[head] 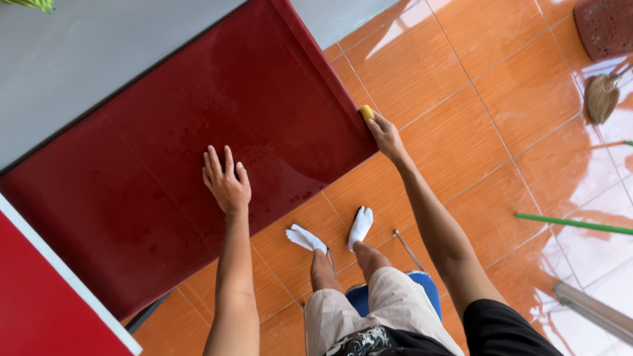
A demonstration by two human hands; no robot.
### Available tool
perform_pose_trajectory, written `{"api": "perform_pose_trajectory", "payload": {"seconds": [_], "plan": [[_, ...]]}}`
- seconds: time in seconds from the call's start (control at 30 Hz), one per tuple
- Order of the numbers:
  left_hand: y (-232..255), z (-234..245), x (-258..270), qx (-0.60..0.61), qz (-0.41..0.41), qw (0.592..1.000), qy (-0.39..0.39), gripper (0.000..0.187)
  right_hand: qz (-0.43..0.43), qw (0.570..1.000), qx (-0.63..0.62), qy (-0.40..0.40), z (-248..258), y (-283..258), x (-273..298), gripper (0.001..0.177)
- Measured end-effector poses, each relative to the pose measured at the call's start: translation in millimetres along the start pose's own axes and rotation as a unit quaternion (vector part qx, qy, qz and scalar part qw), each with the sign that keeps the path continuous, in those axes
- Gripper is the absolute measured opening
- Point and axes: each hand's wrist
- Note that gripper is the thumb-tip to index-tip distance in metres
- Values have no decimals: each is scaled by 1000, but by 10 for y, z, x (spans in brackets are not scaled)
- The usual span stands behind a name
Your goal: The person cleans the surface of a table by wiping it down with a sponge by hand.
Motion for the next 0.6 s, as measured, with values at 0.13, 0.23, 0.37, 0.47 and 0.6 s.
{"api": "perform_pose_trajectory", "payload": {"seconds": [0.13, 0.23, 0.37, 0.47, 0.6], "plan": [[32, -4, 22, -2, 7, 1000, 8, 49, 37, 999, 12, -34, -166, -305, -560, 44], [44, 14, -3, 2, 5, 1000, 18, 48, 38, 999, 2, -35, -265, -427, -728, 42], [72, 12, 10, 11, 9, 1000, 17, 47, 15, 993, 119, 4, -142, -374, -362, 37], [45, 29, 21, 13, 9, 1000, 22, 48, 121, 987, 106, 5, -10, -281, 60, 39], [19, 2, 37, -8, 6, 1000, 17, 48, 241, 936, 242, 87, -173, -364, 93, 53]]}}
Point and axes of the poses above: each hand's wrist, its own x-axis away from the middle knuckle, its own z-axis out of the back of the hand, y = z × x, and after that the axes turned 8 degrees about -z, right-handed
